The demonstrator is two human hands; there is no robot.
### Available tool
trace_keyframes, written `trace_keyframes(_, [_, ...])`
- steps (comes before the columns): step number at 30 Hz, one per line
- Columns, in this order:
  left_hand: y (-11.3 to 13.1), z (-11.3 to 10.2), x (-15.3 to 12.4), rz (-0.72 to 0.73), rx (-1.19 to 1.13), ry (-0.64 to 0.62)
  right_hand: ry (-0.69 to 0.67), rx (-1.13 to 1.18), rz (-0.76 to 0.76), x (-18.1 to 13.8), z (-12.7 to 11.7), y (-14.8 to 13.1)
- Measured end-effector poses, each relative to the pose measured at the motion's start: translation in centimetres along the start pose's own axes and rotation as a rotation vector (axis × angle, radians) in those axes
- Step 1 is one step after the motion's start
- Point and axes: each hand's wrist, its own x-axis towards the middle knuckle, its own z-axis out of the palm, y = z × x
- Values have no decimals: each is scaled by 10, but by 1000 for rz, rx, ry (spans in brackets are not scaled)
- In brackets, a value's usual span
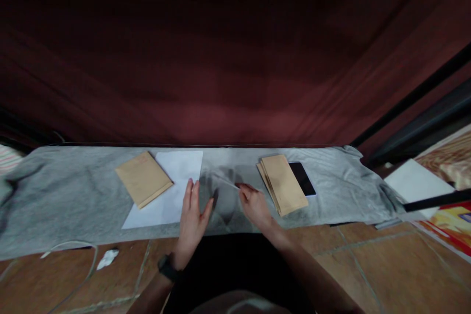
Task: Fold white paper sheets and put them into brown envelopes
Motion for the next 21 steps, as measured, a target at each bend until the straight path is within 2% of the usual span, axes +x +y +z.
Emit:
trace_keyframes(1, [-3,3,-3,-122,-114,9,37,169,82,1,1,1])
trace_keyframes(3, [-6,11,-10,-327,-357,-86,98,556,260,1,6,3])
trace_keyframes(5, [-2,21,-17,-460,-579,-242,153,878,399,-1,17,3])
trace_keyframes(7, [7,28,-23,-540,-765,-339,198,1065,474,-5,29,1])
trace_keyframes(9, [18,33,-25,-622,-925,-340,213,1129,505,-11,40,-1])
trace_keyframes(11, [26,36,-25,-732,-1045,-269,212,1177,536,-16,46,-3])
trace_keyframes(14, [26,38,-20,-866,-1083,-157,203,1201,593,-23,46,-1])
trace_keyframes(17, [14,38,-13,-820,-975,-180,223,1179,617,-26,41,8])
trace_keyframes(21, [-8,36,-5,-624,-738,-266,308,1040,604,-26,34,29])
